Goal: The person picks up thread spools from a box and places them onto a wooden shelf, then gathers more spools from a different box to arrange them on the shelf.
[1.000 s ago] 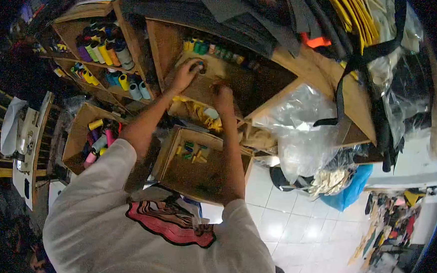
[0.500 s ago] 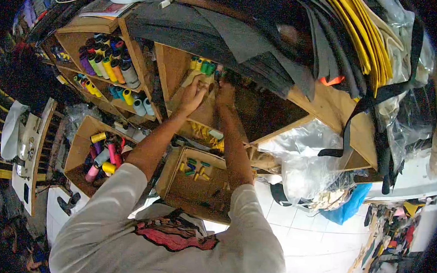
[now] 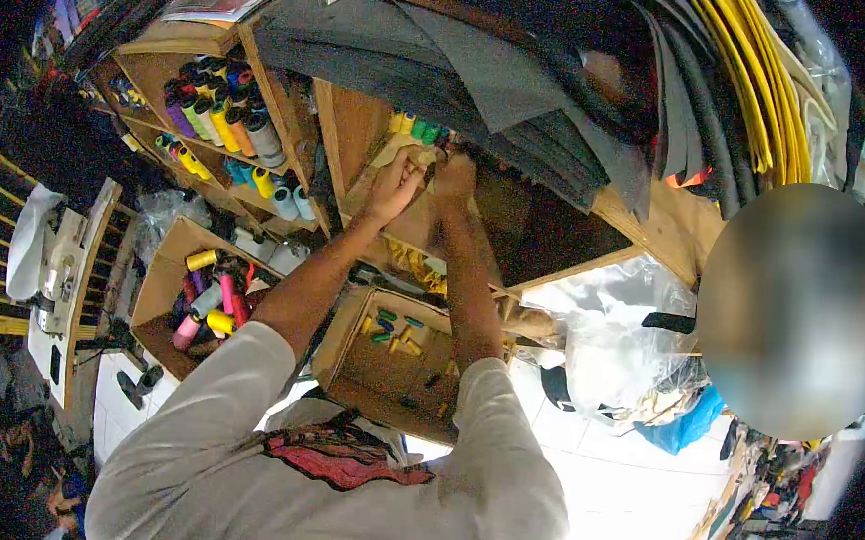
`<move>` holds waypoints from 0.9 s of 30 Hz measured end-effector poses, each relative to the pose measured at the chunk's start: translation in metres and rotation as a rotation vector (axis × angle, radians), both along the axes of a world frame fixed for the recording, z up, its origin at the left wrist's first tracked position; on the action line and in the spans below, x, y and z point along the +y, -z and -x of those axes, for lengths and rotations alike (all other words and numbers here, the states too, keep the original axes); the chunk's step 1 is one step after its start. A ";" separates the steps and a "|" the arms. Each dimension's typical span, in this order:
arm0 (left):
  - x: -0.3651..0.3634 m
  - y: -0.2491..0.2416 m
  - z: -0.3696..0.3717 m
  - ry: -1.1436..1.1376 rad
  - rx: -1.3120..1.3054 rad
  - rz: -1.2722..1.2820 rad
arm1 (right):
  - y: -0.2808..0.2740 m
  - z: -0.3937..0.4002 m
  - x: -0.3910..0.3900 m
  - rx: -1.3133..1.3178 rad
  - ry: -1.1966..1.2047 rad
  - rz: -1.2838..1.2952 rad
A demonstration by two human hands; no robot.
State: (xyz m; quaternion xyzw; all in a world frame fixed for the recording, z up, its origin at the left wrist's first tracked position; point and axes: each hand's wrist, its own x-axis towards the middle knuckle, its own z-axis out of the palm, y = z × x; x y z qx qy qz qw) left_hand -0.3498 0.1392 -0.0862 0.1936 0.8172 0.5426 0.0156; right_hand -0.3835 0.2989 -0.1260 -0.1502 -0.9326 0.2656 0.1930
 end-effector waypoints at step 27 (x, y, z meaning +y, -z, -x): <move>-0.003 0.035 0.020 0.078 0.068 -0.050 | 0.003 -0.322 -0.084 0.322 0.073 0.413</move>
